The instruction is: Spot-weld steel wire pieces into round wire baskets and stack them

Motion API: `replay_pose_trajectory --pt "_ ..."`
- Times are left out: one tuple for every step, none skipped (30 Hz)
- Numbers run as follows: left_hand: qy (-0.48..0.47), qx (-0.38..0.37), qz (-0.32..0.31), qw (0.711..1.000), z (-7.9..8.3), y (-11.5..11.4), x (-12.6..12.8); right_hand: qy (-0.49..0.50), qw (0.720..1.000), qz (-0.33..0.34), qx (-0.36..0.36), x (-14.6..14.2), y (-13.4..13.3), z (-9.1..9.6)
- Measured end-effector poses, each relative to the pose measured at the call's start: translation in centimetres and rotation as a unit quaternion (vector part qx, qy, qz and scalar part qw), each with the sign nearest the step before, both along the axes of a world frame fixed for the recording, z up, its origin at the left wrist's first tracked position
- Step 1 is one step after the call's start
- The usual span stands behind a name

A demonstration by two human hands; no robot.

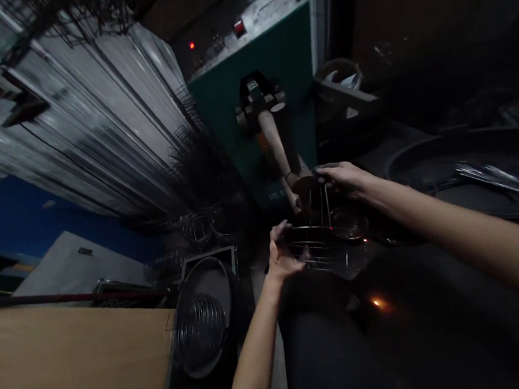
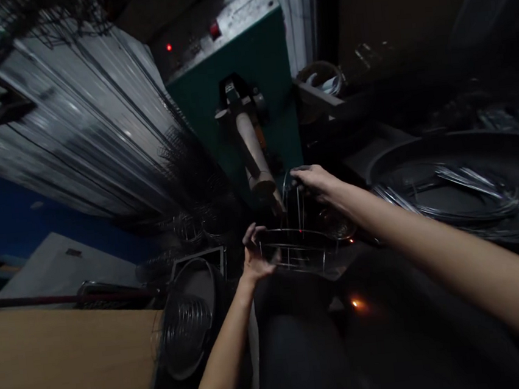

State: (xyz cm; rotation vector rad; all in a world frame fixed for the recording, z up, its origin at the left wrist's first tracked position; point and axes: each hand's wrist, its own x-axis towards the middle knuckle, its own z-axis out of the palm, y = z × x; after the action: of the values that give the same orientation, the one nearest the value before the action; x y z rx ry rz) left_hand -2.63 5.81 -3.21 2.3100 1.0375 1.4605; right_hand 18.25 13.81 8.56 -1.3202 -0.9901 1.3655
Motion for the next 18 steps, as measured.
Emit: replay_pose_trajectory --pt "0.037 0.01 -0.007 0.999 -0.4 -1.3 0.4 -0.023 1.0 0.0 -0.02 0.9 -0.6 0.0" --pt "0.084 0.017 -0.022 0.996 -0.7 -2.9 0.8 -0.062 0.998 0.008 -0.032 2.0 -1.6 -0.1" --pt "0.136 0.024 -0.051 0.989 -0.8 -4.7 1.3 -0.119 0.992 0.022 -0.033 3.1 -2.9 -0.2" --pt "0.185 0.032 -0.092 0.978 -0.6 -6.5 1.7 -0.191 0.981 0.039 -0.021 4.3 -4.5 -0.4" --pt "0.223 0.043 -0.142 0.963 -0.2 -8.1 2.0 -0.269 0.961 0.058 0.002 5.6 -6.4 -0.5" --pt "0.239 0.055 -0.189 0.951 0.5 -9.4 2.2 -0.343 0.936 0.073 0.032 6.9 -8.3 -0.6" --pt "0.224 0.063 -0.222 0.947 1.2 -10.3 2.2 -0.405 0.908 0.091 0.063 8.2 -10.3 -0.6" --pt "0.177 0.058 -0.223 0.957 2.0 -10.7 2.1 -0.449 0.882 0.111 0.095 9.6 -12.1 -0.6" --pt "0.111 0.03 -0.187 0.976 2.8 -10.8 1.9 -0.473 0.862 0.127 0.129 10.9 -13.7 -0.5" --pt "0.04 -0.015 -0.128 0.991 3.5 -10.6 1.7 -0.482 0.85 0.135 0.164 12.1 -15.0 -0.5" --pt "-0.02 -0.072 -0.072 0.995 4.2 -10.3 1.6 -0.483 0.843 0.132 0.196 13.2 -15.8 -0.6" --pt "-0.058 -0.137 -0.042 0.988 4.8 -10.0 1.6 -0.482 0.84 0.118 0.219 13.9 -16.3 -0.8" --pt "-0.074 -0.206 -0.047 0.975 5.3 -10.0 1.8 -0.48 0.841 0.101 0.229 14.3 -16.3 -1.2" --pt "-0.079 -0.272 -0.079 0.956 5.8 -10.3 2.2 -0.479 0.844 0.085 0.227 14.4 -15.9 -1.7" --pt "-0.088 -0.326 -0.116 0.934 6.3 -10.9 2.8 -0.476 0.85 0.078 0.214 14.0 -15.2 -2.4" --pt "-0.105 -0.368 -0.136 0.914 6.8 -11.7 3.5 -0.469 0.857 0.082 0.198 13.3 -14.2 -3.3" --pt "-0.129 -0.401 -0.126 0.898 7.1 -12.6 4.5 -0.459 0.864 0.093 0.184 12.2 -13.1 -4.2" --pt "-0.155 -0.422 -0.095 0.888 7.4 -13.5 5.5 -0.45 0.869 0.107 0.174 10.9 -11.9 -5.1"
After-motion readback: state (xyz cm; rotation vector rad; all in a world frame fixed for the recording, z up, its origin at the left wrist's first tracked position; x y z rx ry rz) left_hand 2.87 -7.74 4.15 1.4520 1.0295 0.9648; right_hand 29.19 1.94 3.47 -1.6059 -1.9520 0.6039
